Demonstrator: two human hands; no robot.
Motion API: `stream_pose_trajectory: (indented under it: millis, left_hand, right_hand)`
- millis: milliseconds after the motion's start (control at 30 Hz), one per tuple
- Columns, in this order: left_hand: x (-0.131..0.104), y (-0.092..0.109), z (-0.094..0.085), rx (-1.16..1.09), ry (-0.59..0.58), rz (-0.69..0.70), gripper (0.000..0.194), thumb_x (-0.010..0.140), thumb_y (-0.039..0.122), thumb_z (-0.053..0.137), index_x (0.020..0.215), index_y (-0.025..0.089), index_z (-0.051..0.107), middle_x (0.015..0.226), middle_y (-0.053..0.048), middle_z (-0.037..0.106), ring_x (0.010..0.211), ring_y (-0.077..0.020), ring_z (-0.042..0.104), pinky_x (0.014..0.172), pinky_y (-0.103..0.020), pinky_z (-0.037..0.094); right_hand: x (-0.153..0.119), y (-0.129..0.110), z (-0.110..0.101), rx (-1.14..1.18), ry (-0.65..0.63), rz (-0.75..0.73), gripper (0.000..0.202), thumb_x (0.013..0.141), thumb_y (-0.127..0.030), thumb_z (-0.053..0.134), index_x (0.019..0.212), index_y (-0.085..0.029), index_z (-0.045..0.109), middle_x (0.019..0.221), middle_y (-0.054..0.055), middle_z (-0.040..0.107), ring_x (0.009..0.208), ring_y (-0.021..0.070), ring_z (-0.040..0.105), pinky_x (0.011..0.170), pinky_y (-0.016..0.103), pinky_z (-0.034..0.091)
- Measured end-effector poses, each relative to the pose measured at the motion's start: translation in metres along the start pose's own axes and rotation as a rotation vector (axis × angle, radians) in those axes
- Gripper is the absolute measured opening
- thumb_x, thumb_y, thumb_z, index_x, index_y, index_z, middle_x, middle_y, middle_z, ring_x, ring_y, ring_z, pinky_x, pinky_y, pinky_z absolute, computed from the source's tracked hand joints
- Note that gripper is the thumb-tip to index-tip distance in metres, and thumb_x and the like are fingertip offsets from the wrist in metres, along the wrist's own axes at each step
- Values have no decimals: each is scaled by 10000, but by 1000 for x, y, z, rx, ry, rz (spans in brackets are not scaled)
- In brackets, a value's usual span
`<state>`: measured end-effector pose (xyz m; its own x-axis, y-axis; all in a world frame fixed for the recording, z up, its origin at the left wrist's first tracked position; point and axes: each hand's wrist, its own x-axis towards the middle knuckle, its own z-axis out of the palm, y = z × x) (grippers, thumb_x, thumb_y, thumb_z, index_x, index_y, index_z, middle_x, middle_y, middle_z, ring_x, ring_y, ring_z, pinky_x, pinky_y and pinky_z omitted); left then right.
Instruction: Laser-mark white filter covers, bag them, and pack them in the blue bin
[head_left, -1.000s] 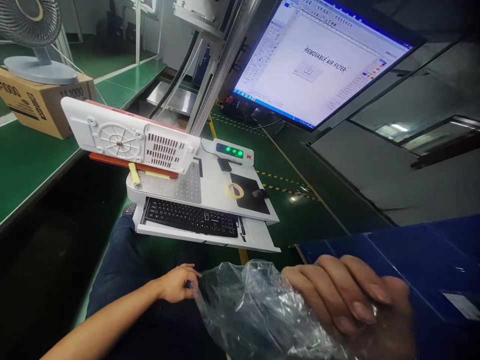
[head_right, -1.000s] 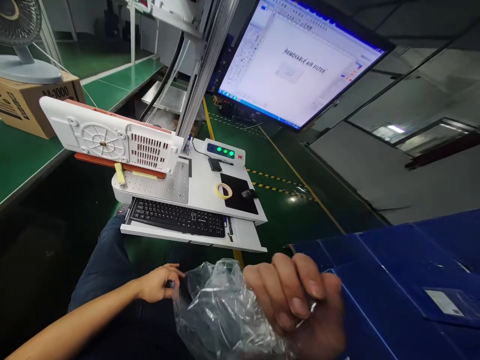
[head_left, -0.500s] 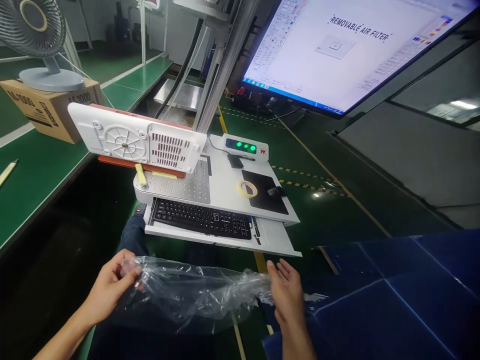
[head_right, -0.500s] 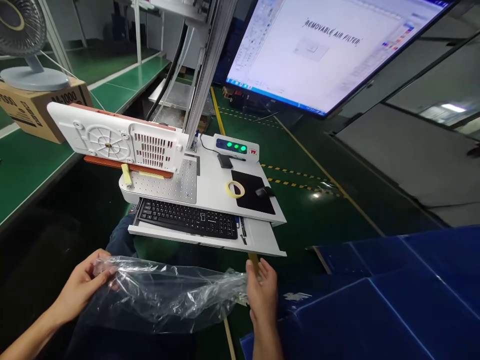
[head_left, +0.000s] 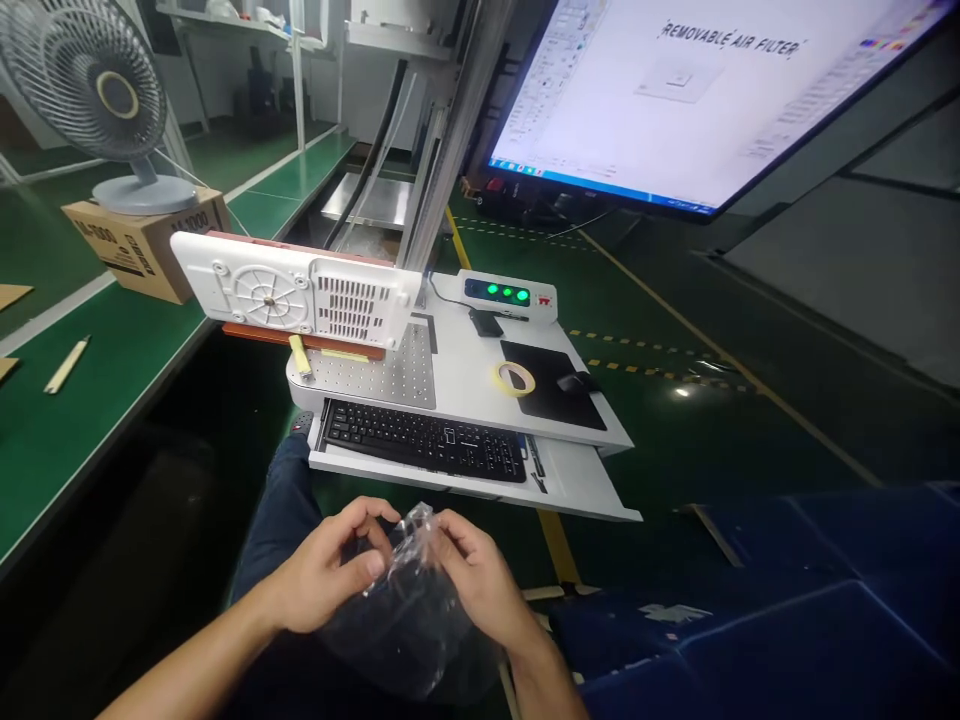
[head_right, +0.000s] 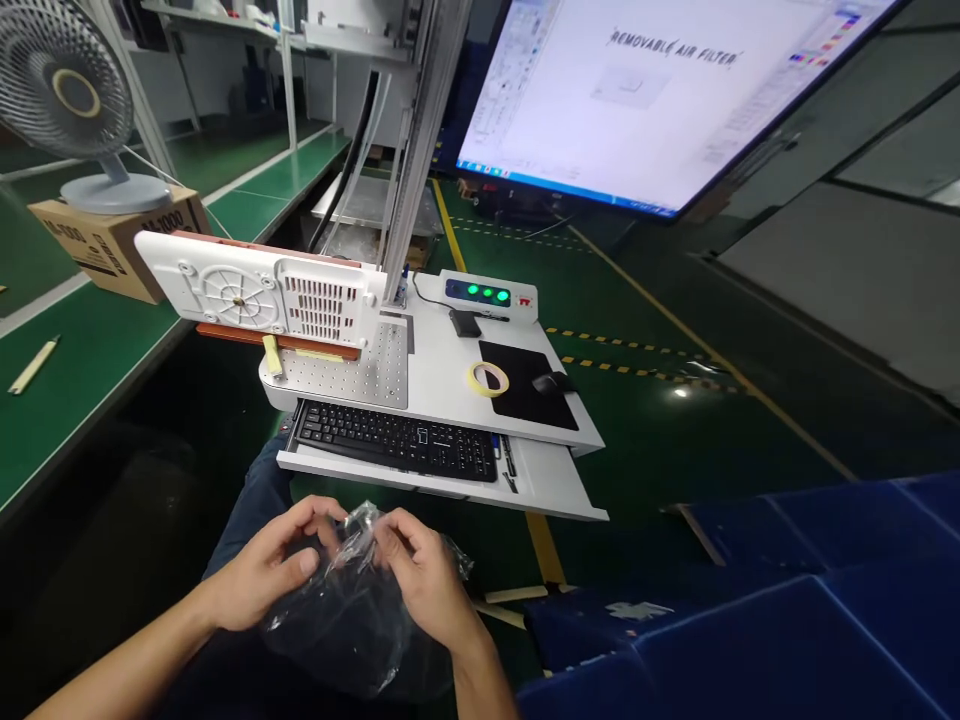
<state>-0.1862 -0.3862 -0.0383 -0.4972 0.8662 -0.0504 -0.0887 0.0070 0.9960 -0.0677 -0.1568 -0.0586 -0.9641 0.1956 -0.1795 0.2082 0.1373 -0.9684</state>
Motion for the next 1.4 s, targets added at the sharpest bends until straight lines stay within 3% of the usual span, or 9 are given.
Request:
stream_pose_trajectory:
  millis: [200, 400, 567, 767, 900, 1000, 1100, 1200, 1400]
  left_hand:
    - [-21, -18, -3, 144, -42, -244, 433, 919, 449, 817, 1299, 265, 724, 934, 9, 665, 863, -196, 612, 835, -318, 481]
    - [-9, -24, 12, -133, -66, -211, 641, 1000, 763, 572, 1137, 162, 749, 666, 24, 546, 666, -167, 575, 694, -304, 465]
    - [1, -28, 16, -438, -137, -301, 451, 946, 541, 741, 1252, 216, 685, 1029, -79, 709, 807, -235, 742, 710, -379, 623]
    - [2, -29, 25, -57, -224, -291, 792, 670, 180, 915, 1409, 248, 639, 1234, -68, 714, 967, -212, 694, 785, -293, 545]
    - [13, -19, 44, 255, -44, -264, 208, 840, 376, 826, 886, 209, 710, 710, 37, 620, 653, -151, 525, 616, -284, 365]
    - [21, -16, 58, 458, 97, -195, 263, 941, 395, 692, 758, 231, 598, 625, 36, 553, 589, -152, 474, 601, -309, 281]
    - [26, -17, 72, 591, 160, -196, 180, 965, 401, 638, 858, 257, 618, 680, 6, 634, 611, -194, 558, 629, -330, 291]
    - [29, -20, 90, 691, 110, -208, 165, 965, 415, 610, 904, 262, 618, 737, -43, 701, 655, -251, 642, 625, -356, 280]
    - [27, -28, 92, 700, 108, -168, 112, 943, 361, 632, 912, 259, 596, 1015, -94, 747, 901, -301, 709, 722, -383, 413]
  right_hand:
    - [-3, -8, -14, 89, 66, -101, 516, 1058, -669, 568, 760, -253, 624, 679, 12, 590, 656, 198, 572, 692, 341, 491]
    - [-11, -11, -25, 72, 174, -132, 546, 1080, -618, 565, 708, -219, 586, 673, 2, 537, 641, 166, 509, 648, 312, 420]
    - [-29, -4, -32, 195, 116, -113, 486, 1107, -572, 535, 810, -207, 656, 685, -7, 536, 637, 158, 489, 660, 322, 420]
    - [-28, -1, -28, 70, 145, -82, 475, 1092, -604, 553, 872, -207, 695, 679, -16, 546, 636, 153, 484, 648, 309, 405]
    - [-17, -3, -20, -235, 252, -33, 481, 1066, -650, 558, 1102, -232, 792, 935, 52, 709, 895, 232, 668, 808, 353, 526]
    - [-21, -10, -17, -453, 535, -89, 557, 1005, -708, 595, 1259, -251, 788, 1356, 133, 681, 1271, 340, 640, 1099, 492, 511]
    - [-38, -18, -13, -476, 682, -32, 624, 974, -754, 592, 1278, -233, 751, 1213, 145, 715, 1067, 317, 711, 956, 479, 596]
    - [-53, -15, -4, -347, 490, 45, 656, 949, -757, 634, 1368, -253, 660, 988, 73, 744, 781, 247, 716, 678, 364, 615]
    - [-64, 17, -12, -247, 566, 140, 655, 884, -814, 643, 1183, -238, 739, 971, 97, 775, 806, 273, 745, 717, 365, 647]
